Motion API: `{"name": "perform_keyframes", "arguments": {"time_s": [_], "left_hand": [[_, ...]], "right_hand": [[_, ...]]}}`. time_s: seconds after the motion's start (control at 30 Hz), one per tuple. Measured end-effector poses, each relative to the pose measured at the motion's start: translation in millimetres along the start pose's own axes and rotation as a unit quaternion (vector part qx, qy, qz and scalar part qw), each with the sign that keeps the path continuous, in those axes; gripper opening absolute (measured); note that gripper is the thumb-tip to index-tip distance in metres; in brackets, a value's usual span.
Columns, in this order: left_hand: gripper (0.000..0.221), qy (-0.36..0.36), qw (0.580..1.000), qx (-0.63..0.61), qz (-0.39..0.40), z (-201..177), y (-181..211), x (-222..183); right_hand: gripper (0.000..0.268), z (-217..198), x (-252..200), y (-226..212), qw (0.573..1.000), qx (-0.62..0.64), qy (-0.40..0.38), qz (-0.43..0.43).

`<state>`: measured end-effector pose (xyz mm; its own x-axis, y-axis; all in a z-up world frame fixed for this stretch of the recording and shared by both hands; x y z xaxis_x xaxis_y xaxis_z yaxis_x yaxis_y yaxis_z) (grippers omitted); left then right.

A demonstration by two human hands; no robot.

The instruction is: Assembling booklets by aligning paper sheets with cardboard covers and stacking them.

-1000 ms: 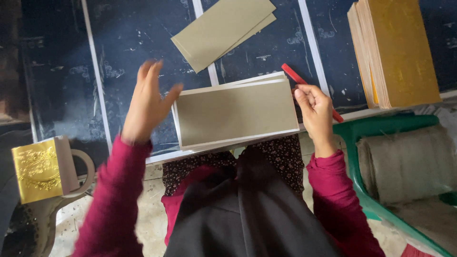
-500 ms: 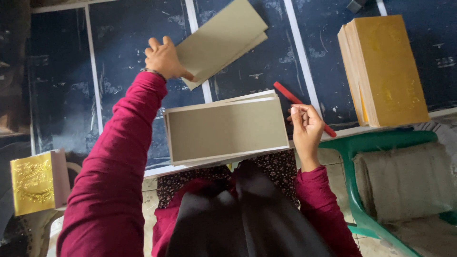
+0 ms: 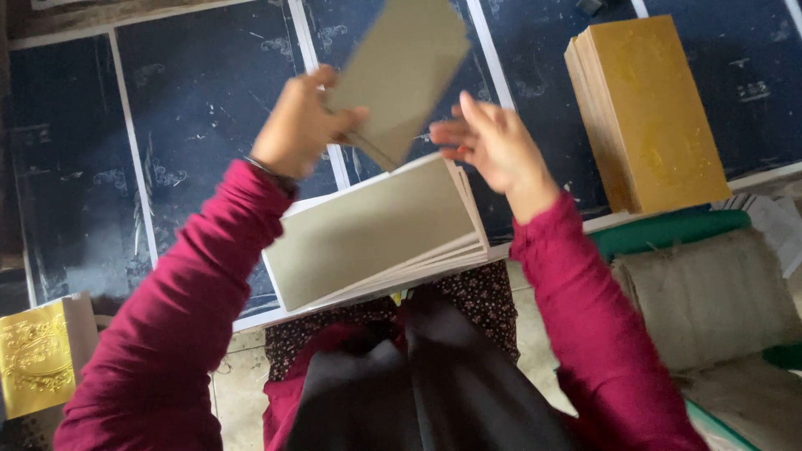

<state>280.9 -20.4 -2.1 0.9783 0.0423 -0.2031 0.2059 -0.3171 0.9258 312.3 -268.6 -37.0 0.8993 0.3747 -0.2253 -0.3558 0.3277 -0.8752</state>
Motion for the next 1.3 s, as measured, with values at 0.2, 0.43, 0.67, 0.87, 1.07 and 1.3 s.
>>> {"name": "perform_keyframes", "arguments": {"time_s": [0.2, 0.43, 0.67, 0.87, 1.07, 1.3], "left_hand": [[0.024, -0.097, 0.966, 0.193, 0.142, 28.5, 31.6, -44.3], [0.072, 0.083, 0.926, 0.368, -0.035, -71.3, -31.8, -164.9], [0.059, 0.108, 0.982, 0.139, -0.067, -33.2, -94.5, -211.7], [0.064, 0.103, 0.990, 0.058, -0.081, -11.8, -95.8, -189.1], [0.054, 0.081, 0.979, -0.015, -0.184, -6.7, -83.1, -171.7], [0.079, 0.108, 0.963, 0.004, -0.247, -12.5, -118.2, -164.3]], "right_hand": [[0.034, -86.2, 90.8, 20.8, 0.991, 0.077, 0.098, -0.042], [0.049, -181.2, 73.2, -69.1, 0.892, -0.335, 0.197, -0.229], [0.036, -70.6, -61.6, -7.6, 0.868, -0.486, 0.050, -0.088], [0.042, -58.6, -89.4, 42.7, 0.861, -0.495, 0.080, -0.092], [0.034, -60.6, -91.6, 44.4, 0.880, -0.455, 0.072, -0.117], [0.034, -48.3, -103.8, 40.6, 0.888, -0.428, 0.063, -0.158]]}}
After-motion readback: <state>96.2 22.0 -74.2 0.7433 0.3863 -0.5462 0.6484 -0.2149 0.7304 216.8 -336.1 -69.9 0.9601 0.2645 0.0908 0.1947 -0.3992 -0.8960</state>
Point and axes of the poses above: each hand's wrist, its own x-axis towards the middle knuckle, its own z-axis out of the palm, y = z × x, the point moved 10 cm from there along x, towards the middle knuckle, and after that the axes turned 11 degrees about x, right-handed, at the moved point
